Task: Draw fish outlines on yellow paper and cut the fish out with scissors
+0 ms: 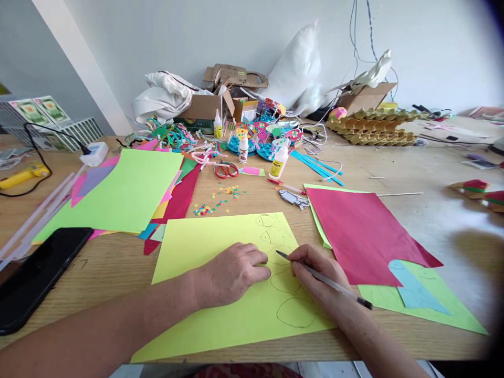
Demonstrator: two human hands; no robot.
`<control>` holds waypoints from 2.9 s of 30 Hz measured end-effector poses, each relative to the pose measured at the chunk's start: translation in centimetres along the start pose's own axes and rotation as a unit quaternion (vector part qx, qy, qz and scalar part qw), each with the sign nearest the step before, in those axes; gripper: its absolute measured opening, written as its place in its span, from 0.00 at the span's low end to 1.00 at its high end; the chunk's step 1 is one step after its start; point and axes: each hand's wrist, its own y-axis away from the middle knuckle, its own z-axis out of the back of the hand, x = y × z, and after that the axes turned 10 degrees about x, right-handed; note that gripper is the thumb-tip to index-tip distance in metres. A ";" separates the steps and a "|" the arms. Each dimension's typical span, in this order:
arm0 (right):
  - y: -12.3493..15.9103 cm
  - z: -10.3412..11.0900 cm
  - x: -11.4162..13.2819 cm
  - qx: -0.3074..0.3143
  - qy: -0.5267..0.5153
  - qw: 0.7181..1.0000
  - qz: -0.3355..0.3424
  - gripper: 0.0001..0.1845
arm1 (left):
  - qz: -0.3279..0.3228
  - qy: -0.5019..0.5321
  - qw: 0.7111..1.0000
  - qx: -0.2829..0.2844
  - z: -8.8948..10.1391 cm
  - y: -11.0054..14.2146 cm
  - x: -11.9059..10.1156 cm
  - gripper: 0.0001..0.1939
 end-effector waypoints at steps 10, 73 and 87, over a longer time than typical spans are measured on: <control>0.0 0.0 0.5 0.012 0.024 1.000 -0.001 0.04 | 0.004 0.016 1.000 -0.026 -0.3 0.1 0.0 0.10; 0.1 0.0 0.2 -0.068 -0.001 0.995 -0.075 0.04 | -0.002 0.024 0.998 -0.052 -1.2 0.3 0.3 0.10; 0.3 0.0 0.3 -0.091 -0.009 0.993 -0.070 0.03 | -0.002 0.048 0.998 -0.050 -1.0 0.2 0.3 0.10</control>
